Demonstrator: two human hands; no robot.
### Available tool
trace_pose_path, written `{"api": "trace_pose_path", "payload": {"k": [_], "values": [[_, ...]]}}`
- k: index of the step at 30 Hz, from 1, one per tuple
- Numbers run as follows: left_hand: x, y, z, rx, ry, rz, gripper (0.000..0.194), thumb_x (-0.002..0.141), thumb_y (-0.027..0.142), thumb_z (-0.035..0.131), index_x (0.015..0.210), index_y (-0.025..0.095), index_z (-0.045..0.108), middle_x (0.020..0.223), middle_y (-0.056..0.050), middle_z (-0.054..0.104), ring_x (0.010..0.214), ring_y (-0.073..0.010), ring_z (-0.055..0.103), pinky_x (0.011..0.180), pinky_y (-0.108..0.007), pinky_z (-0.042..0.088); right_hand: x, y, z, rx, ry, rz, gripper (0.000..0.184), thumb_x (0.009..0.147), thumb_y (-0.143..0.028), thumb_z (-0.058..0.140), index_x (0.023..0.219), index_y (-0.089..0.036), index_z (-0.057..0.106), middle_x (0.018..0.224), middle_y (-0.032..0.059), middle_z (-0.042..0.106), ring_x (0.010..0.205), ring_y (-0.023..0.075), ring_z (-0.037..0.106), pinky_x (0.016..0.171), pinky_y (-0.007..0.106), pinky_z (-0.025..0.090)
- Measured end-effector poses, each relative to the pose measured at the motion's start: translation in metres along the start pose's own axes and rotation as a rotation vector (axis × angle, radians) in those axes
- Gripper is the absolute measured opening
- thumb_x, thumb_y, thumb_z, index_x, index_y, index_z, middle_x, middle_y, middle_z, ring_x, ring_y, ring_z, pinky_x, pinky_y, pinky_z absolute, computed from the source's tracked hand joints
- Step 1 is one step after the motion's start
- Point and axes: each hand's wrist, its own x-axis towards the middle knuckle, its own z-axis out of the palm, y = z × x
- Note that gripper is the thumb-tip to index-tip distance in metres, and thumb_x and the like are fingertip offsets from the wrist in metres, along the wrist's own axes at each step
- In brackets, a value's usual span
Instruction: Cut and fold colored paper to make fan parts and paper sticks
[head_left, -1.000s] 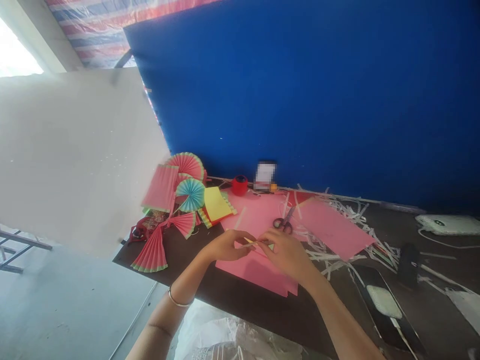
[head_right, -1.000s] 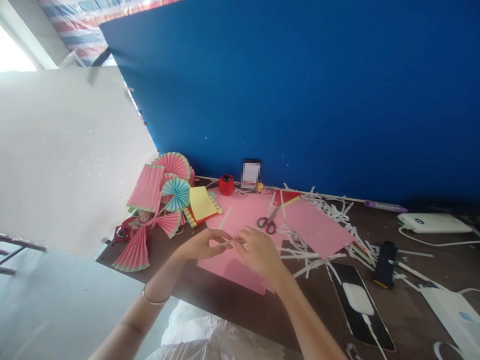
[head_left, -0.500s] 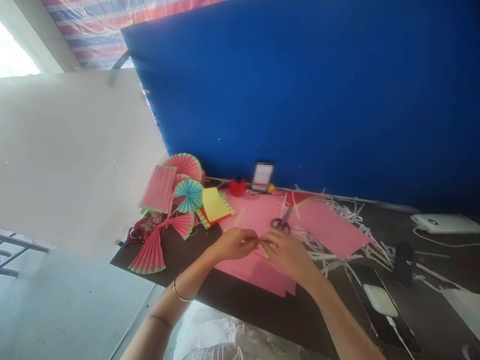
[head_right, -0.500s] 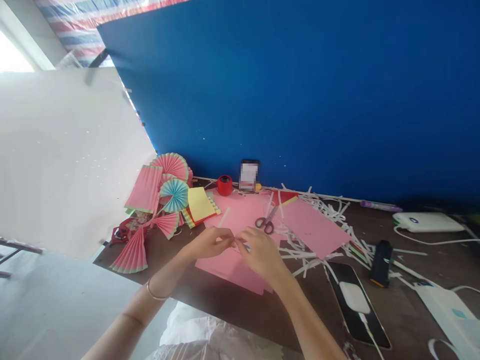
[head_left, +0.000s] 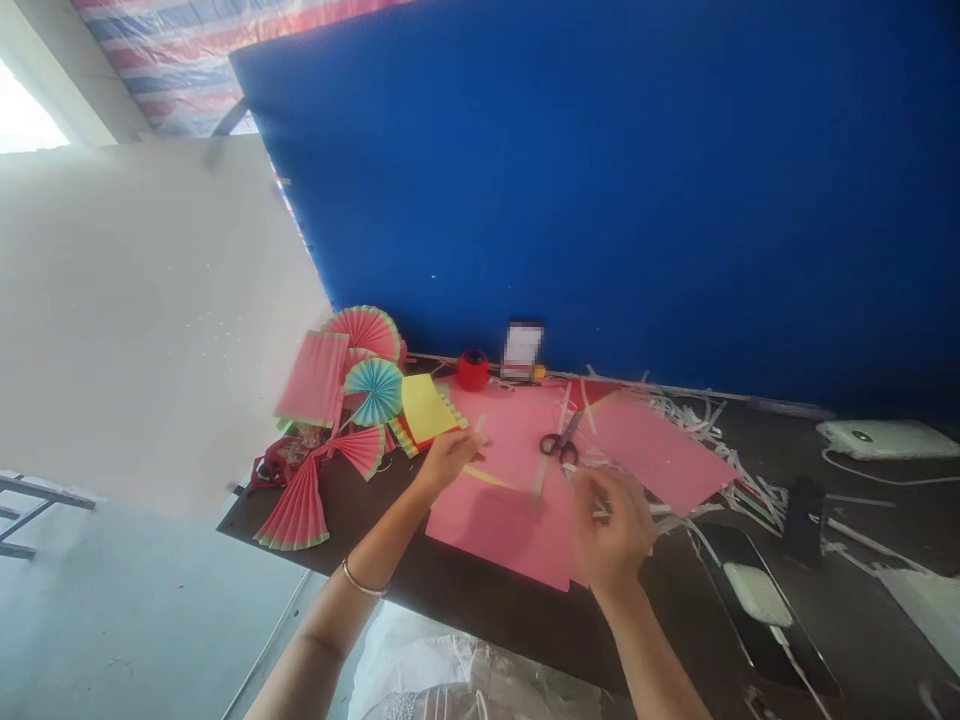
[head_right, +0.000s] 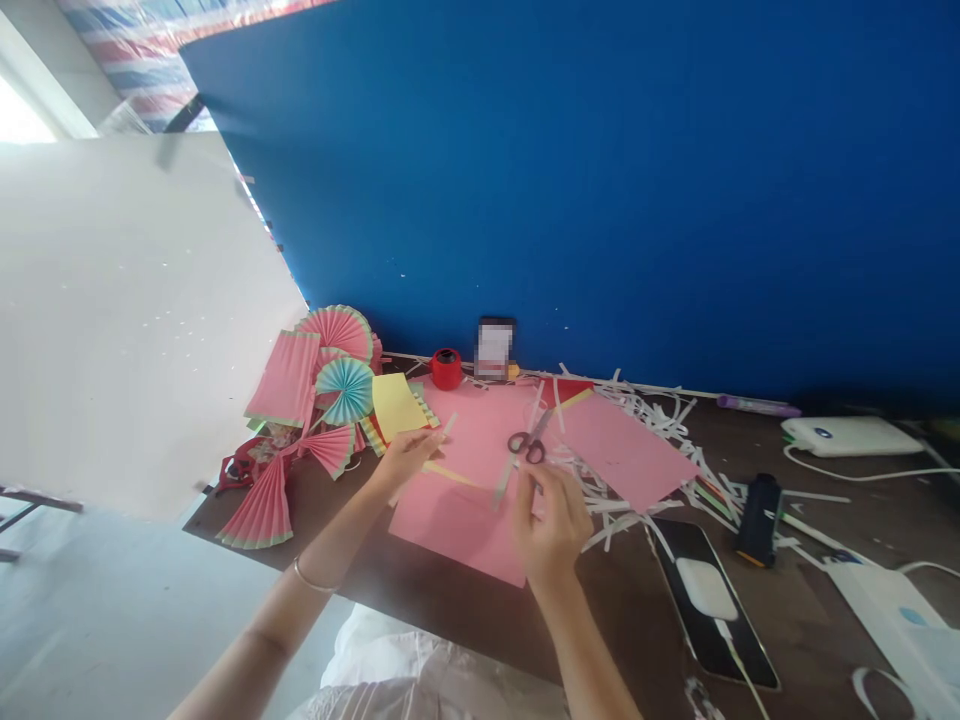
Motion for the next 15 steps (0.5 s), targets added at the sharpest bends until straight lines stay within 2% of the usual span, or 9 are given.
{"api": "trace_pose_path", "payload": {"k": [1, 3, 5, 7, 9, 11, 13, 15], "values": [[0.005, -0.007, -0.006, 0.174, 0.034, 0.022, 0.032, 0.086, 0.034, 0.044, 0.090, 0.011, 0.065, 0.082, -0.008, 0.067, 0.072, -0.0182, 0.062, 0.069, -0.030, 0.049, -0.002, 0.004, -0.002, 0.031, -0.011, 0.050, 0.009, 0.080, -0.012, 0.054, 0.085, -0.019, 0.057, 0.078, 0.0069, 0.063, 0.071, 0.0172, 0.059, 0.060, 0.028, 0.046], [0.012, -0.020, -0.017, 0.269, 0.086, 0.038, 0.022, 0.084, 0.023, 0.047, 0.093, 0.013, 0.065, 0.092, -0.008, 0.066, 0.089, -0.0214, 0.060, 0.081, -0.034, 0.046, -0.008, 0.012, -0.004, 0.065, -0.070, 0.117, 0.006, 0.080, -0.014, 0.055, 0.084, -0.019, 0.057, 0.077, 0.0062, 0.063, 0.069, 0.0167, 0.058, 0.060, 0.028, 0.047], [0.016, -0.029, -0.023, 0.339, 0.175, 0.047, 0.025, 0.081, 0.012, 0.047, 0.101, 0.014, 0.062, 0.112, -0.012, 0.058, 0.110, -0.0256, 0.049, 0.095, -0.041, 0.036, -0.015, 0.016, -0.007, 0.077, -0.131, 0.167, 0.002, 0.081, -0.018, 0.056, 0.082, -0.018, 0.058, 0.076, 0.0056, 0.062, 0.067, 0.0159, 0.057, 0.060, 0.028, 0.048], [0.016, -0.035, -0.024, 0.478, 0.202, 0.093, 0.029, 0.079, 0.007, 0.046, 0.102, 0.014, 0.061, 0.123, -0.014, 0.050, 0.120, -0.0279, 0.037, 0.101, -0.044, 0.028, -0.022, 0.018, -0.009, 0.082, -0.172, 0.217, 0.005, 0.081, -0.023, 0.055, 0.081, -0.018, 0.058, 0.076, 0.0056, 0.061, 0.065, 0.0155, 0.057, 0.061, 0.029, 0.048], [0.017, -0.038, -0.019, 0.660, 0.091, 0.180, 0.025, 0.079, 0.008, 0.047, 0.098, 0.013, 0.062, 0.118, -0.015, 0.052, 0.116, -0.0280, 0.039, 0.098, -0.043, 0.031, -0.026, 0.019, -0.011, 0.090, -0.194, 0.262, 0.011, 0.082, -0.027, 0.053, 0.081, -0.017, 0.058, 0.077, 0.0061, 0.061, 0.066, 0.0156, 0.057, 0.060, 0.028, 0.049], [0.018, -0.040, -0.008, 0.776, -0.089, 0.262, 0.017, 0.080, 0.013, 0.049, 0.089, 0.014, 0.064, 0.101, -0.013, 0.060, 0.103, -0.0252, 0.048, 0.092, -0.039, 0.037, -0.029, 0.021, -0.013, 0.091, -0.211, 0.294, 0.015, 0.083, -0.030, 0.051, 0.081, -0.018, 0.059, 0.077, 0.0062, 0.061, 0.068, 0.0158, 0.058, 0.058, 0.027, 0.049], [0.022, -0.042, 0.006, 0.777, -0.226, 0.305, 0.011, 0.080, 0.021, 0.055, 0.079, 0.016, 0.065, 0.085, -0.008, 0.062, 0.091, -0.0215, 0.053, 0.086, -0.035, 0.040, -0.029, 0.022, -0.014, 0.092, -0.227, 0.313, 0.018, 0.083, -0.034, 0.050, 0.080, -0.018, 0.059, 0.076, 0.0060, 0.062, 0.068, 0.0159, 0.058, 0.058, 0.026, 0.049], [0.027, -0.044, 0.021, 0.780, -0.337, 0.348, 0.013, 0.077, 0.030, 0.060, 0.075, 0.017, 0.065, 0.077, -0.005, 0.062, 0.085, -0.0201, 0.054, 0.082, -0.032, 0.040, -0.030, 0.023, -0.014, 0.107, -0.243, 0.335, 0.020, 0.082, -0.036, 0.050, 0.079, -0.018, 0.059, 0.075, 0.0061, 0.062, 0.069, 0.0164, 0.059, 0.058, 0.026, 0.050]]}}
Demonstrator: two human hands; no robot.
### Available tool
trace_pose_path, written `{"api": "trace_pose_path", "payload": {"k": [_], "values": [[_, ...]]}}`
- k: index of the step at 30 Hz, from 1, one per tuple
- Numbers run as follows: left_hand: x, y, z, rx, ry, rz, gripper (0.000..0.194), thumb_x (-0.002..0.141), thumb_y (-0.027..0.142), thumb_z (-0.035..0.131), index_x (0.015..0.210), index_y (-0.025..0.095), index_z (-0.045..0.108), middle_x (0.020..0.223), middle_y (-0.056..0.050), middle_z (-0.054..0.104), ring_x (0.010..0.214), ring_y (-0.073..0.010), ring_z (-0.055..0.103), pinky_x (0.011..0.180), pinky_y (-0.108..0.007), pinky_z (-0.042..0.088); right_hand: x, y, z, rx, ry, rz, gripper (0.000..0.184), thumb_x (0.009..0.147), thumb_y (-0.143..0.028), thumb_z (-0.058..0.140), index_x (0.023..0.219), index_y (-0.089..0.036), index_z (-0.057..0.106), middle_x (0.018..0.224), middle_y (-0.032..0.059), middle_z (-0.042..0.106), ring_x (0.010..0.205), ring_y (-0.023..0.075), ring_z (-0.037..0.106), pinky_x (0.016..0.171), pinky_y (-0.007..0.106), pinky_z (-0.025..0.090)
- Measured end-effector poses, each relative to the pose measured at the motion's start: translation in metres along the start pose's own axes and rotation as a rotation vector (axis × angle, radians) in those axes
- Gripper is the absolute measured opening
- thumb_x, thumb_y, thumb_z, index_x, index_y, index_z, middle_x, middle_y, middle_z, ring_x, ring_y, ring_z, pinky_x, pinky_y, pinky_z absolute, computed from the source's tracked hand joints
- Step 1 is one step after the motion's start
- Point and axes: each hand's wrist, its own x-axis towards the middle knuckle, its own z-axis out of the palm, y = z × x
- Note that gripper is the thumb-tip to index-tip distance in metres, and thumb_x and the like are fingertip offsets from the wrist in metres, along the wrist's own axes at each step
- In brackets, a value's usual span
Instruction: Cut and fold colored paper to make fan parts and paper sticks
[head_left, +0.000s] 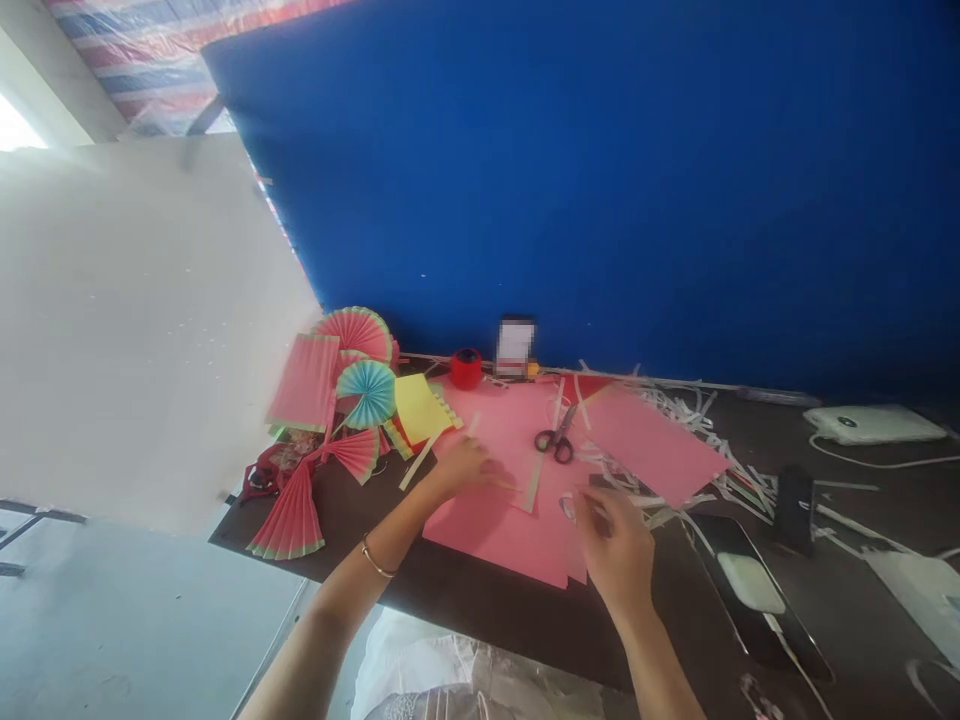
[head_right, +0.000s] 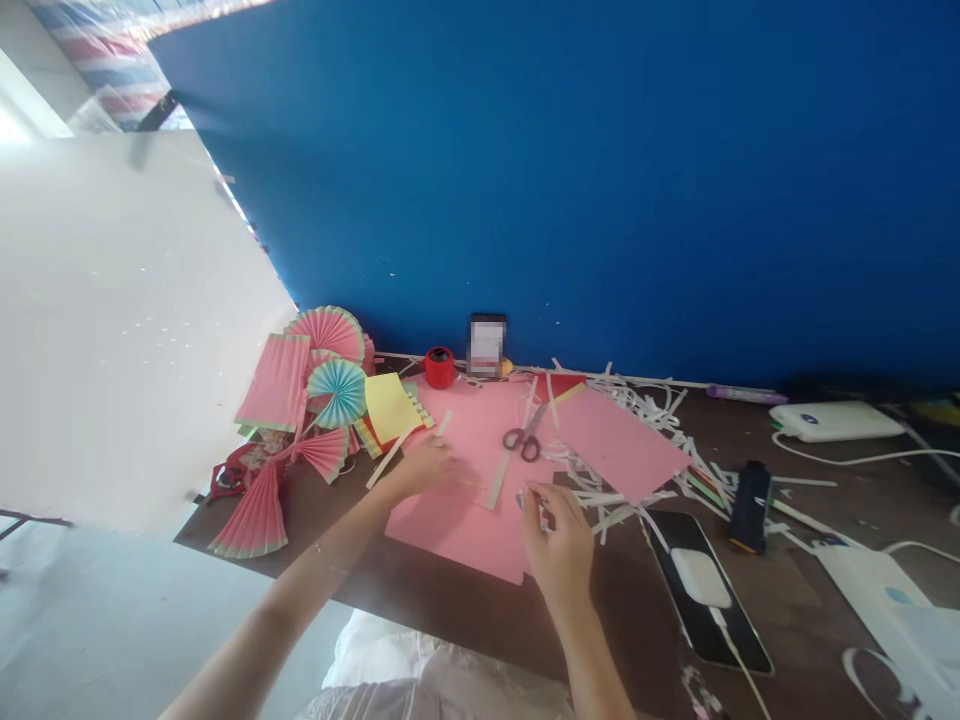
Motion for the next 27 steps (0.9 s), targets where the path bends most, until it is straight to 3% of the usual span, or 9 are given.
{"api": "trace_pose_path", "payload": {"k": [2, 6, 9, 12, 15, 18, 21, 24, 27], "values": [[0.008, 0.005, 0.010, 0.025, -0.109, 0.108, 0.018, 0.077, 0.034, 0.060, 0.080, 0.017, 0.065, 0.081, -0.006, 0.062, 0.088, -0.0207, 0.054, 0.083, -0.032, 0.039, -0.002, 0.002, 0.000, 0.029, -0.033, 0.028, 0.020, 0.082, -0.036, 0.051, 0.079, -0.018, 0.059, 0.075, 0.0062, 0.062, 0.069, 0.0166, 0.059, 0.059, 0.027, 0.050], [0.013, 0.009, 0.022, -0.041, -0.132, 0.130, 0.014, 0.078, 0.028, 0.056, 0.079, 0.015, 0.063, 0.085, -0.007, 0.061, 0.085, -0.0196, 0.055, 0.079, -0.030, 0.040, -0.006, 0.005, -0.003, 0.097, -0.100, 0.090, 0.021, 0.081, -0.038, 0.053, 0.081, -0.019, 0.060, 0.078, 0.0070, 0.062, 0.069, 0.0169, 0.059, 0.058, 0.027, 0.051], [0.010, 0.012, 0.025, -0.198, -0.042, 0.043, 0.019, 0.080, 0.027, 0.050, 0.071, 0.015, 0.061, 0.077, -0.005, 0.062, 0.078, -0.0172, 0.057, 0.073, -0.028, 0.042, -0.008, 0.003, -0.006, 0.174, -0.125, 0.186, 0.024, 0.079, -0.041, 0.054, 0.081, -0.018, 0.062, 0.081, 0.0081, 0.064, 0.071, 0.0177, 0.061, 0.059, 0.028, 0.052], [0.007, 0.020, 0.021, -0.455, 0.103, -0.119, 0.025, 0.084, 0.034, 0.046, 0.082, 0.014, 0.060, 0.079, -0.006, 0.064, 0.072, -0.0150, 0.060, 0.066, -0.025, 0.045, -0.004, -0.003, -0.003, 0.323, -0.158, 0.346, 0.026, 0.075, -0.042, 0.058, 0.081, -0.018, 0.064, 0.081, 0.0080, 0.067, 0.072, 0.0190, 0.064, 0.064, 0.030, 0.054], [0.007, 0.031, 0.012, -0.860, 0.177, -0.266, 0.033, 0.077, 0.042, 0.057, 0.090, 0.011, 0.060, 0.077, -0.008, 0.066, 0.071, -0.0172, 0.064, 0.062, -0.026, 0.048, 0.004, -0.012, 0.003, 0.454, -0.186, 0.463, 0.026, 0.070, -0.041, 0.064, 0.080, -0.018, 0.068, 0.081, 0.0073, 0.070, 0.076, 0.0216, 0.065, 0.069, 0.033, 0.055], [0.005, 0.039, 0.000, -1.166, 0.209, -0.314, 0.044, 0.065, 0.041, 0.070, 0.096, 0.010, 0.062, 0.074, -0.008, 0.067, 0.073, -0.0198, 0.065, 0.065, -0.028, 0.049, 0.013, -0.020, 0.011, 0.515, -0.215, 0.494, 0.025, 0.066, -0.039, 0.067, 0.078, -0.018, 0.072, 0.080, 0.0069, 0.071, 0.076, 0.0233, 0.065, 0.069, 0.035, 0.054], [0.002, 0.045, -0.007, -1.259, 0.277, -0.289, 0.045, 0.063, 0.038, 0.073, 0.098, 0.012, 0.065, 0.081, -0.009, 0.069, 0.078, -0.0193, 0.065, 0.074, -0.030, 0.049, 0.018, -0.028, 0.016, 0.560, -0.251, 0.559, 0.036, 0.063, -0.038, 0.070, 0.091, -0.017, 0.071, 0.074, 0.0048, 0.070, 0.068, 0.0204, 0.063, 0.058, 0.031, 0.053], [0.001, 0.051, -0.010, -1.271, 0.340, -0.256, 0.032, 0.065, 0.037, 0.071, 0.085, 0.012, 0.068, 0.083, -0.009, 0.069, 0.077, -0.0184, 0.064, 0.074, -0.030, 0.050, 0.019, -0.034, 0.021, 0.652, -0.207, 0.646, 0.048, 0.063, -0.036, 0.072, 0.106, -0.016, 0.065, 0.069, 0.0018, 0.067, 0.059, 0.0148, 0.059, 0.049, 0.026, 0.048], [-0.001, 0.059, -0.012, -1.277, 0.386, -0.262, 0.026, 0.065, 0.035, 0.071, 0.076, 0.012, 0.066, 0.075, -0.007, 0.069, 0.070, -0.0163, 0.064, 0.068, -0.028, 0.051, 0.018, -0.039, 0.027, 0.759, -0.094, 0.710, 0.039, 0.062, -0.033, 0.073, 0.097, -0.017, 0.067, 0.070, 0.0016, 0.067, 0.055, 0.0114, 0.056, 0.047, 0.023, 0.045]]}}
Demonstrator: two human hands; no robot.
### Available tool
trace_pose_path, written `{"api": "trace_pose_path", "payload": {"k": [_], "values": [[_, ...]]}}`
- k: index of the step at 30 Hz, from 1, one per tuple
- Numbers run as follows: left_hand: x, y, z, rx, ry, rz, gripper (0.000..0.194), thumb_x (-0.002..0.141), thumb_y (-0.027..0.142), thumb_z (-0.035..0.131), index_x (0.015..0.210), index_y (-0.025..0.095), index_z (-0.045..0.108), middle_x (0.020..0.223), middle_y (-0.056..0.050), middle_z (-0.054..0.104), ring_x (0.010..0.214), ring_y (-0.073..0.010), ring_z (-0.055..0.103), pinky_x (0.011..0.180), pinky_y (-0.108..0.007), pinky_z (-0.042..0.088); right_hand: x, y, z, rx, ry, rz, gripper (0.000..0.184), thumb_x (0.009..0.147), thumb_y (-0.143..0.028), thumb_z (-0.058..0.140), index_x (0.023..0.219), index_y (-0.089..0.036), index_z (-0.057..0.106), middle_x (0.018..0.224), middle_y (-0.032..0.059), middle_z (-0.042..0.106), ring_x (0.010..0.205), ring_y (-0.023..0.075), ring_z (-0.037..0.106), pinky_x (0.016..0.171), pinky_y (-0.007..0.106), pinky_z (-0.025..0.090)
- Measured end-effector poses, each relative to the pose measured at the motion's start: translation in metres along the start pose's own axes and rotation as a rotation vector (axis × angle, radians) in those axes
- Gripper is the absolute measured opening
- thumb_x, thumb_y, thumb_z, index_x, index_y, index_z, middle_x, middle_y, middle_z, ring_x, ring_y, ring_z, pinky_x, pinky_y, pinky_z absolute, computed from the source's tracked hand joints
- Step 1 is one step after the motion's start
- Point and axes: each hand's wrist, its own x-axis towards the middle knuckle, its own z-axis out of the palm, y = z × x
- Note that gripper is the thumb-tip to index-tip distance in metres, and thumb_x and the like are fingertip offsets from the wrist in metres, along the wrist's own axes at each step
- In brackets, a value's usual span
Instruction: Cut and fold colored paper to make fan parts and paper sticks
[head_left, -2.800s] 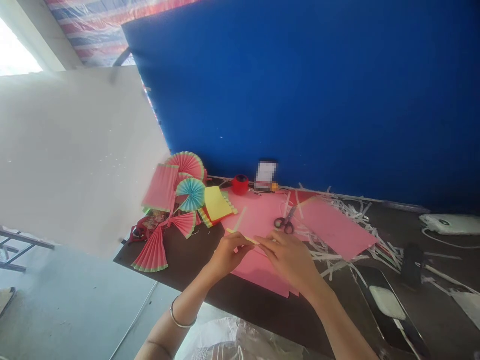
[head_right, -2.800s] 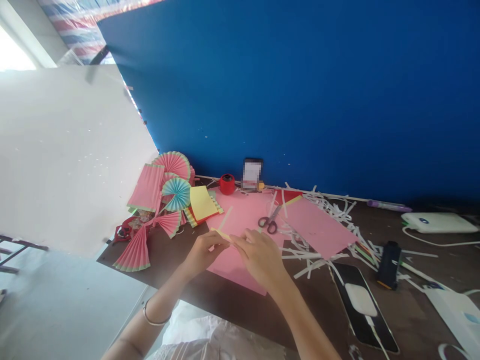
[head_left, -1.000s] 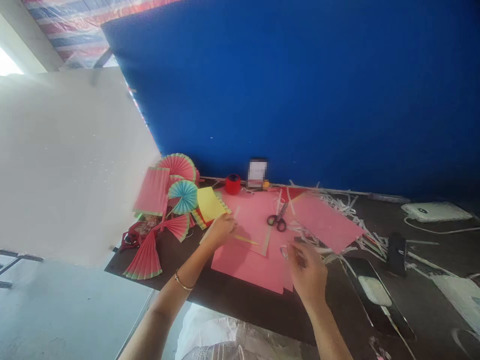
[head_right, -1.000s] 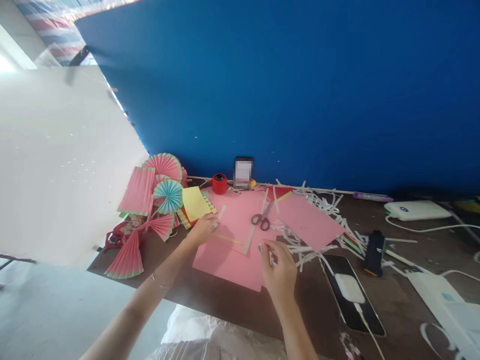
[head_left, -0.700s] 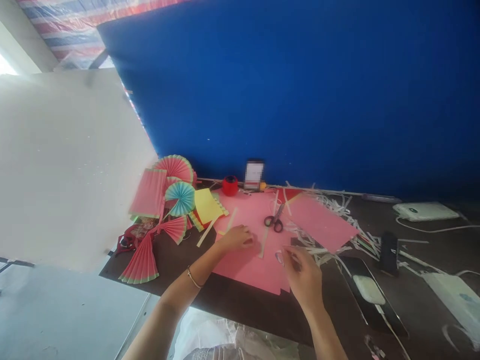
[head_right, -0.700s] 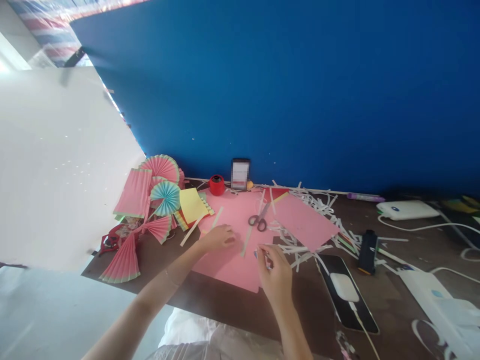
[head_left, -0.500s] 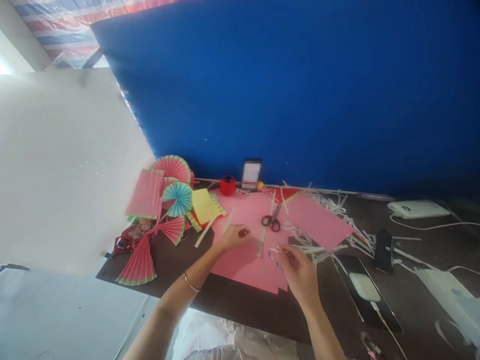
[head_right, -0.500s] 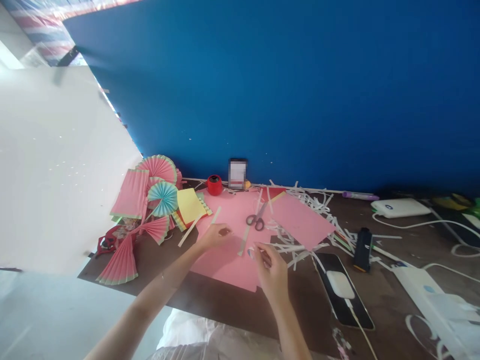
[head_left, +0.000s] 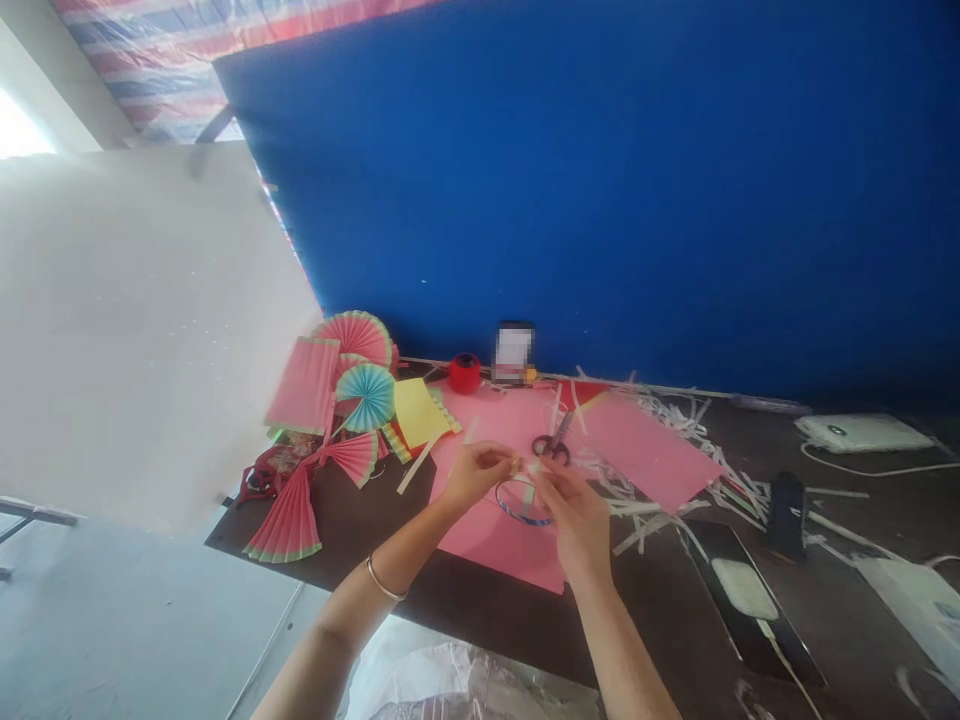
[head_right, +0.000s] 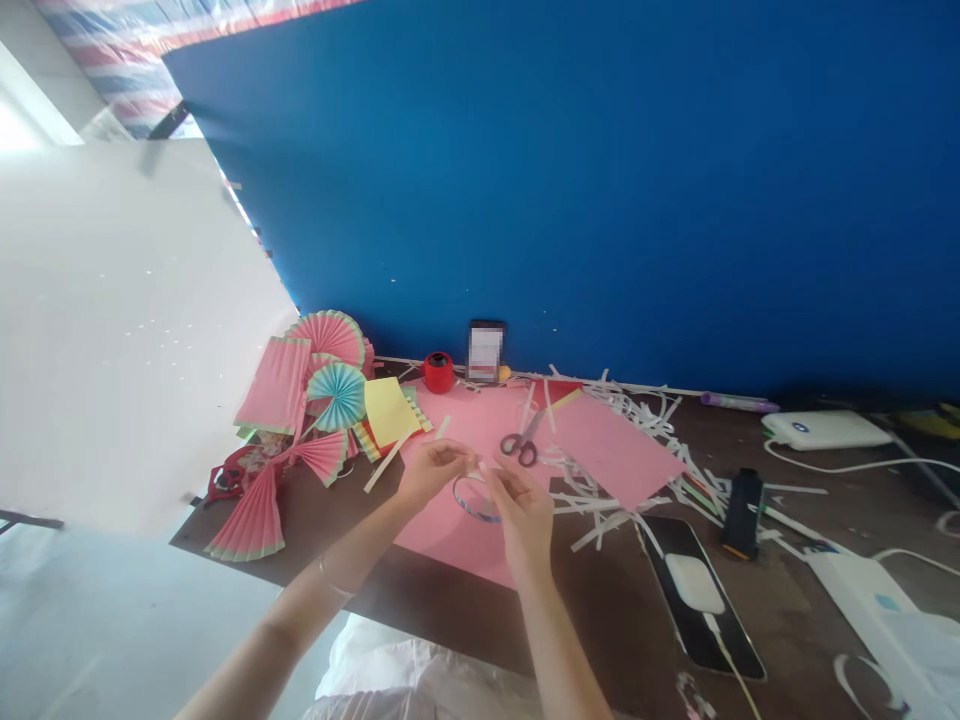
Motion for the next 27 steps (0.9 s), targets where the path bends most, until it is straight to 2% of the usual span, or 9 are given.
{"api": "trace_pose_path", "payload": {"k": [3, 7, 16, 27], "values": [[-0.005, 0.006, 0.006, -0.032, 0.043, 0.005, 0.024, 0.065, 0.032, 0.072, 0.075, 0.012, 0.064, 0.070, -0.005, 0.067, 0.067, -0.0155, 0.064, 0.067, -0.028, 0.052, 0.000, 0.002, 0.006, 0.073, 0.042, -0.006, 0.030, 0.061, -0.033, 0.074, 0.086, -0.017, 0.067, 0.060, -0.0004, 0.063, 0.051, 0.0105, 0.054, 0.043, 0.021, 0.041], [-0.011, 0.015, 0.011, -0.051, 0.016, 0.033, 0.024, 0.069, 0.035, 0.068, 0.077, 0.012, 0.065, 0.071, -0.006, 0.067, 0.067, -0.0168, 0.065, 0.069, -0.031, 0.054, 0.001, 0.002, 0.009, 0.066, 0.030, -0.042, 0.026, 0.060, -0.033, 0.075, 0.076, -0.017, 0.065, 0.059, 0.0003, 0.062, 0.054, 0.0120, 0.056, 0.045, 0.021, 0.041], [-0.021, 0.025, 0.017, 0.088, 0.015, 0.087, 0.026, 0.075, 0.036, 0.058, 0.079, 0.013, 0.071, 0.077, -0.007, 0.071, 0.074, -0.0211, 0.066, 0.074, -0.035, 0.054, -0.003, 0.002, 0.012, 0.009, 0.015, -0.085, 0.027, 0.063, -0.036, 0.073, 0.080, -0.017, 0.062, 0.074, 0.0047, 0.069, 0.067, 0.0183, 0.065, 0.051, 0.024, 0.048], [-0.024, 0.023, 0.018, 0.090, 0.035, 0.066, 0.025, 0.074, 0.034, 0.059, 0.082, 0.014, 0.072, 0.080, -0.007, 0.071, 0.078, -0.0230, 0.066, 0.077, -0.037, 0.054, -0.001, 0.004, 0.010, -0.046, -0.017, -0.126, 0.025, 0.065, -0.034, 0.072, 0.080, -0.017, 0.061, 0.075, 0.0034, 0.067, 0.069, 0.0171, 0.064, 0.064, 0.029, 0.051]]}}
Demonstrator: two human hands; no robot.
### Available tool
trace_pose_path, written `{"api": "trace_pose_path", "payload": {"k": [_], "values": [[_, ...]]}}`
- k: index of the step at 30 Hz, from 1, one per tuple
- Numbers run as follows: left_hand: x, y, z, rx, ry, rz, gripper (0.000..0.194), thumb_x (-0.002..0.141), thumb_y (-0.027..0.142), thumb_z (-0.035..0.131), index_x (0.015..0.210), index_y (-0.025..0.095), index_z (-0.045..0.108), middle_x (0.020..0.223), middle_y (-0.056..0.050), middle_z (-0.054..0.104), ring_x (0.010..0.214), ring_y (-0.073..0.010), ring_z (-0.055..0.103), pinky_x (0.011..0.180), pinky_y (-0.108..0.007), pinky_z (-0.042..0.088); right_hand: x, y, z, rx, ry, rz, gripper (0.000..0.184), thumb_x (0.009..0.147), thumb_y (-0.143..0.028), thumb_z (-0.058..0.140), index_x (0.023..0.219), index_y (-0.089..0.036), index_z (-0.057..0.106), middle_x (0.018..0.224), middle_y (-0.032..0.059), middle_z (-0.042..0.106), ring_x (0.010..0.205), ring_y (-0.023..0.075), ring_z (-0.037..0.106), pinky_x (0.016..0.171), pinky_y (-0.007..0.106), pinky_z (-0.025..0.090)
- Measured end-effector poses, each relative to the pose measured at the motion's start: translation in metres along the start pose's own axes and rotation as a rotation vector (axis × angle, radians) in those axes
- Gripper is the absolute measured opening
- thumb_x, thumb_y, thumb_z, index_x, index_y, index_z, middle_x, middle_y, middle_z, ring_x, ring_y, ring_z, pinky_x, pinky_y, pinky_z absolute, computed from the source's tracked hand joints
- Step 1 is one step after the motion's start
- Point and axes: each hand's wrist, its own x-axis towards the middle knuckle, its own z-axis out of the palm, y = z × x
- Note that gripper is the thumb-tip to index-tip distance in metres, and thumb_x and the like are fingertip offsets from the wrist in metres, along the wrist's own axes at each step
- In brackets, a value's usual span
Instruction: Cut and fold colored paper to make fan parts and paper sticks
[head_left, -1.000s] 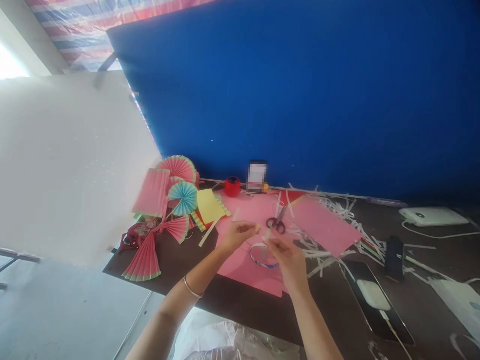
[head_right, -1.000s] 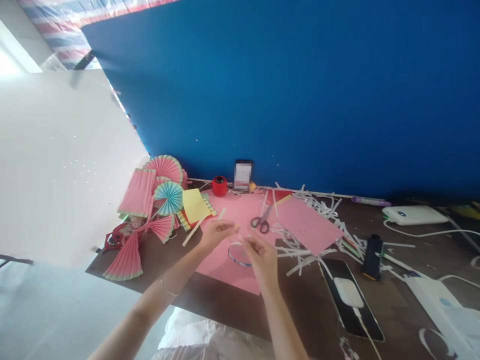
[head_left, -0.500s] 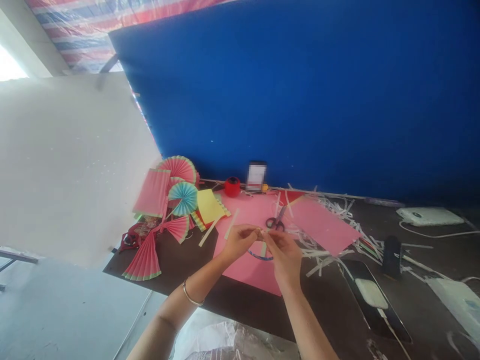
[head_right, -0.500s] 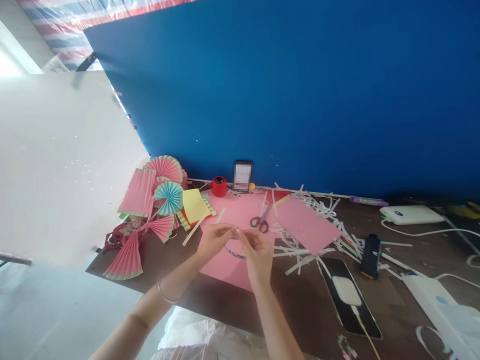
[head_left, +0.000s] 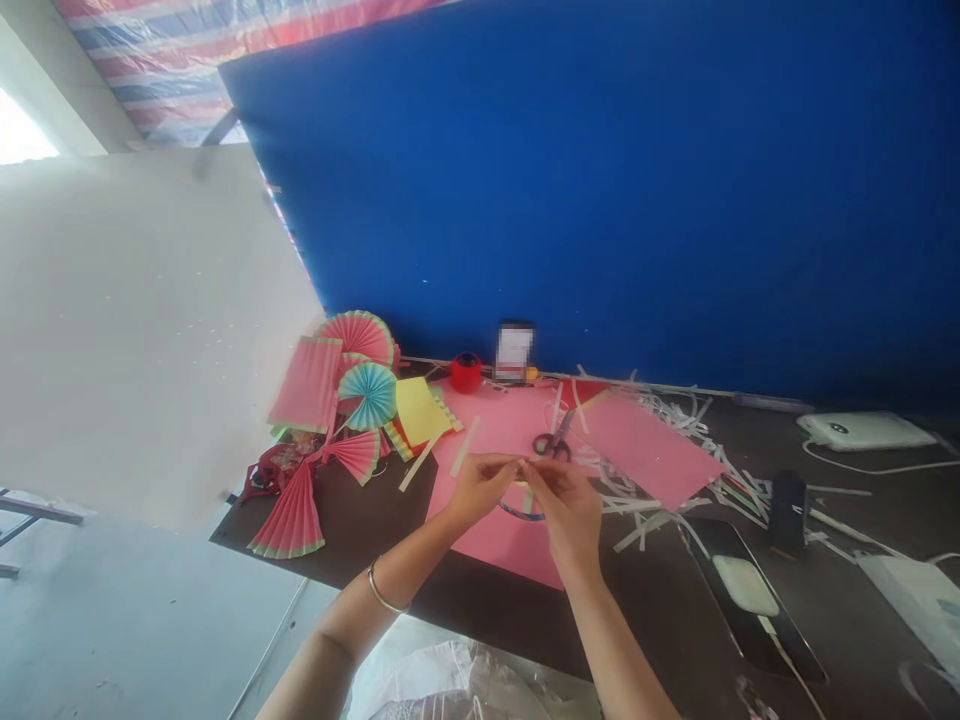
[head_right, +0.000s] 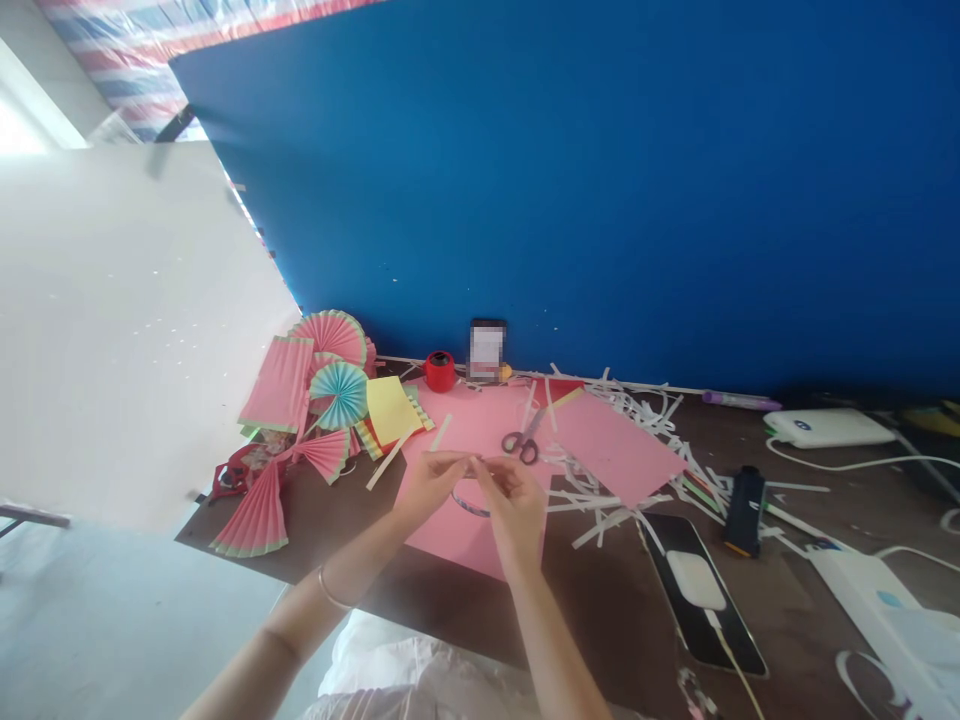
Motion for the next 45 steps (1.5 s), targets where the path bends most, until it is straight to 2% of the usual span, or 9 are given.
{"api": "trace_pose_path", "payload": {"k": [6, 9, 16, 19, 24, 27, 34, 41, 45], "values": [[-0.002, -0.002, 0.000, 0.087, 0.000, 0.042, 0.026, 0.077, 0.034, 0.056, 0.082, 0.014, 0.072, 0.085, -0.008, 0.071, 0.080, -0.0223, 0.065, 0.074, -0.033, 0.053, 0.002, 0.001, -0.001, -0.042, 0.014, -0.031, 0.025, 0.065, -0.035, 0.071, 0.078, -0.017, 0.060, 0.073, 0.0020, 0.065, 0.067, 0.0161, 0.063, 0.065, 0.029, 0.051], [-0.001, -0.001, 0.001, 0.192, -0.003, 0.070, 0.028, 0.079, 0.035, 0.053, 0.077, 0.014, 0.071, 0.078, -0.007, 0.071, 0.076, -0.0211, 0.065, 0.071, -0.030, 0.051, 0.002, -0.001, 0.000, -0.055, 0.032, -0.029, 0.028, 0.064, -0.036, 0.072, 0.079, -0.017, 0.058, 0.072, 0.0023, 0.065, 0.067, 0.0168, 0.063, 0.064, 0.030, 0.051], [0.011, -0.009, -0.007, 0.183, 0.113, 0.058, 0.030, 0.079, 0.037, 0.051, 0.070, 0.015, 0.069, 0.069, -0.005, 0.068, 0.069, -0.0184, 0.063, 0.066, -0.028, 0.051, 0.000, -0.007, -0.002, -0.145, -0.083, 0.028, 0.033, 0.064, -0.041, 0.070, 0.086, -0.017, 0.062, 0.081, 0.0073, 0.069, 0.067, 0.0188, 0.064, 0.053, 0.027, 0.050], [0.019, -0.012, -0.015, 0.142, 0.154, 0.048, 0.031, 0.079, 0.039, 0.052, 0.071, 0.015, 0.069, 0.068, -0.005, 0.067, 0.068, -0.0181, 0.063, 0.069, -0.030, 0.052, -0.001, -0.002, -0.008, -0.293, -0.153, -0.069, 0.030, 0.069, -0.044, 0.065, 0.085, -0.017, 0.066, 0.088, 0.0086, 0.069, 0.061, 0.0165, 0.061, 0.051, 0.028, 0.050], [0.027, -0.011, -0.026, 0.095, 0.163, 0.039, 0.036, 0.077, 0.046, 0.054, 0.070, 0.013, 0.069, 0.066, -0.006, 0.066, 0.066, -0.0177, 0.063, 0.069, -0.031, 0.053, -0.002, 0.002, -0.012, -0.568, -0.210, -0.409, 0.021, 0.082, -0.035, 0.053, 0.090, -0.022, 0.068, 0.084, 0.0063, 0.068, 0.076, 0.0189, 0.063, 0.069, 0.031, 0.051], [0.028, -0.008, -0.027, -0.004, 0.145, 0.019, 0.040, 0.074, 0.049, 0.057, 0.070, 0.011, 0.068, 0.067, -0.007, 0.067, 0.065, -0.0178, 0.064, 0.070, -0.033, 0.054, -0.001, 0.005, -0.012, -0.692, -0.257, -0.541, 0.025, 0.086, -0.029, 0.046, 0.097, -0.024, 0.067, 0.083, 0.0058, 0.068, 0.074, 0.0176, 0.063, 0.070, 0.030, 0.051], [0.024, -0.003, -0.025, -0.185, 0.108, -0.077, 0.045, 0.070, 0.054, 0.061, 0.076, 0.010, 0.068, 0.075, -0.011, 0.069, 0.076, -0.0227, 0.066, 0.077, -0.037, 0.053, -0.003, 0.018, -0.013, -0.888, -0.298, -0.624, 0.033, 0.088, -0.021, 0.038, 0.111, -0.025, 0.062, 0.086, 0.0067, 0.065, 0.073, 0.0173, 0.063, 0.071, 0.029, 0.050], [0.025, -0.009, -0.025, -0.425, 0.088, -0.207, 0.041, 0.067, 0.049, 0.068, 0.080, 0.011, 0.066, 0.081, -0.012, 0.070, 0.085, -0.0244, 0.066, 0.082, -0.038, 0.049, 0.002, 0.029, -0.012, -0.923, -0.273, -0.688, 0.037, 0.087, -0.016, 0.037, 0.115, -0.026, 0.060, 0.089, 0.0068, 0.065, 0.078, 0.0177, 0.063, 0.071, 0.028, 0.051], [0.023, -0.017, -0.021, -0.584, 0.074, -0.215, 0.040, 0.067, 0.048, 0.068, 0.085, 0.012, 0.066, 0.089, -0.012, 0.069, 0.090, -0.0232, 0.064, 0.084, -0.035, 0.047, 0.005, 0.033, -0.012, -0.892, -0.230, -0.705, 0.035, 0.089, -0.019, 0.038, 0.118, -0.025, 0.058, 0.093, 0.0073, 0.065, 0.082, 0.0186, 0.063, 0.074, 0.030, 0.051]]}}
